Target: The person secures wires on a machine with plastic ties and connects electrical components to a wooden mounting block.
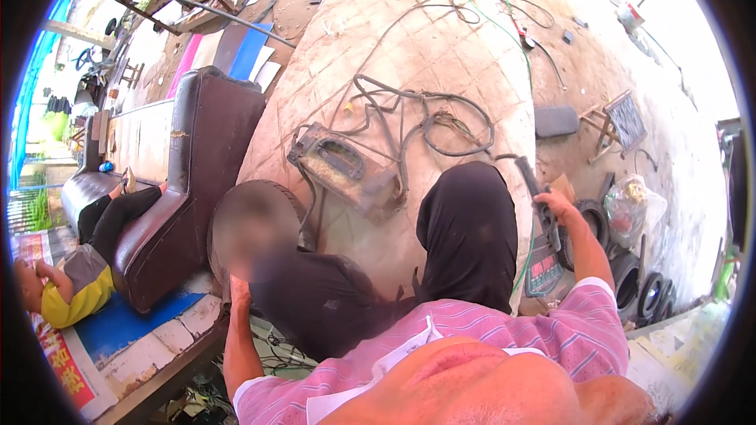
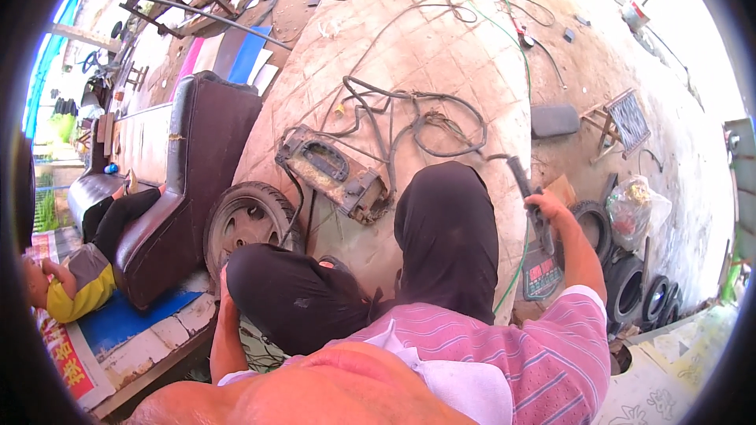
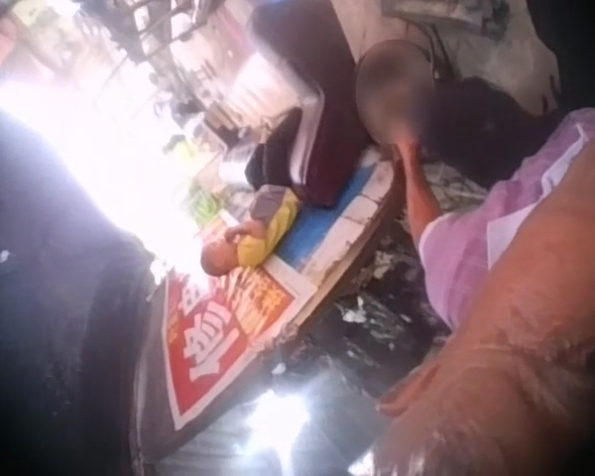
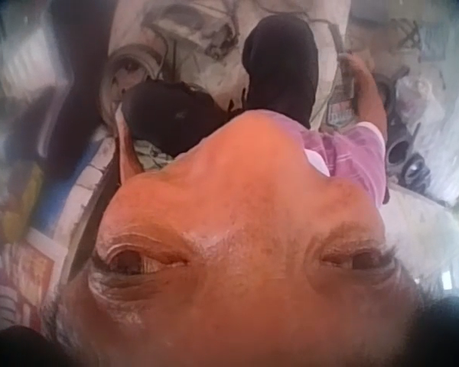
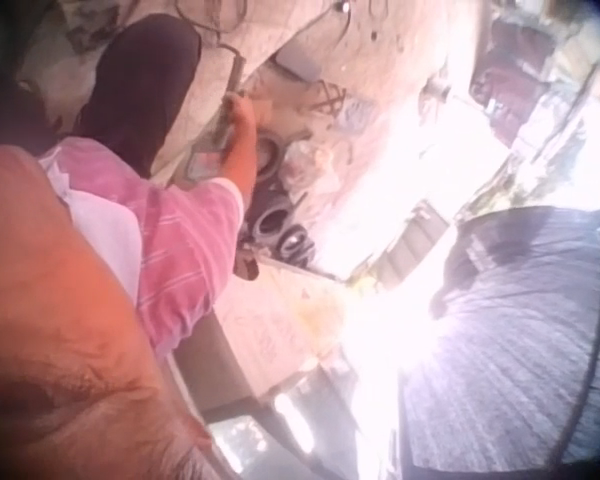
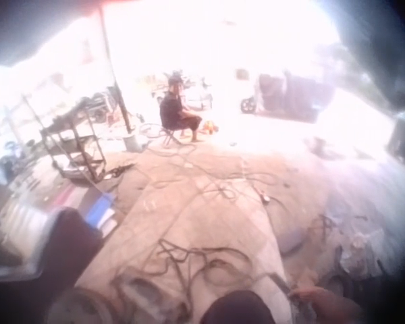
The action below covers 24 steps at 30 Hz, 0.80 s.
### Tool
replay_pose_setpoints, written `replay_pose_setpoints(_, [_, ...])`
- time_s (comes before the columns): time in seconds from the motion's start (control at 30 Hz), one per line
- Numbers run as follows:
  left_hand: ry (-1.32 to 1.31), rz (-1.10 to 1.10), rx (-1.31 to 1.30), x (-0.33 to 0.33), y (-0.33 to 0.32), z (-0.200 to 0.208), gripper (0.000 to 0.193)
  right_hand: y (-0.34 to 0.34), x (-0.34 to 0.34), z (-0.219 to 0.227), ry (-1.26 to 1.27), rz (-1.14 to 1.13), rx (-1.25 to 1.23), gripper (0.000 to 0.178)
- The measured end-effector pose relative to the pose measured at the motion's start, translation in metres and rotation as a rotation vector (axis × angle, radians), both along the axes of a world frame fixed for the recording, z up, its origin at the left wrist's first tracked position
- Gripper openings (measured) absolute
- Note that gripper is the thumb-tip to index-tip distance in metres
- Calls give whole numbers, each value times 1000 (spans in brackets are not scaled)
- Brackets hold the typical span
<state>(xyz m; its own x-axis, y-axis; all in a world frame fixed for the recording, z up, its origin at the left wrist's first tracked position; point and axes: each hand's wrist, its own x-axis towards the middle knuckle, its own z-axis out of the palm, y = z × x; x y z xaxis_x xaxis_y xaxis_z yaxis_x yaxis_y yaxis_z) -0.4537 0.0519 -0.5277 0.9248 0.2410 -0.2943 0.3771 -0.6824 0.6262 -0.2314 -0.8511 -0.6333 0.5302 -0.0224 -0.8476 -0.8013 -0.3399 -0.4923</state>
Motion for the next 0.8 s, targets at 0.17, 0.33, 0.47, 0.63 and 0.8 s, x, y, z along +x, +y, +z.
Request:
replay_pose_setpoints(0.17, [-62, -71, 55, -3, 11, -14, 25, -26, 34, 8, 15, -369, 110, 23])
replay_pose_setpoints(0.33, [28, 99, -111, -13, -12, 4, 27, -21, 61, 13, -309, -433, 398, 19])
replay_pose_setpoints(0.47, [152, 248, -187, 3, -27, -2, 28, -23, 51, -8, -304, -271, 87, 20])
replay_pose_setpoints(0.63, [179, 265, -117, -8, -37, 5, 28, 13, 19, -24, -269, 394, -561, 63])
replay_pose_setpoints(0.8, [187, 268, -100, -15, -48, 6, 29, 18, -24, -83, -331, 544, -437, 76])
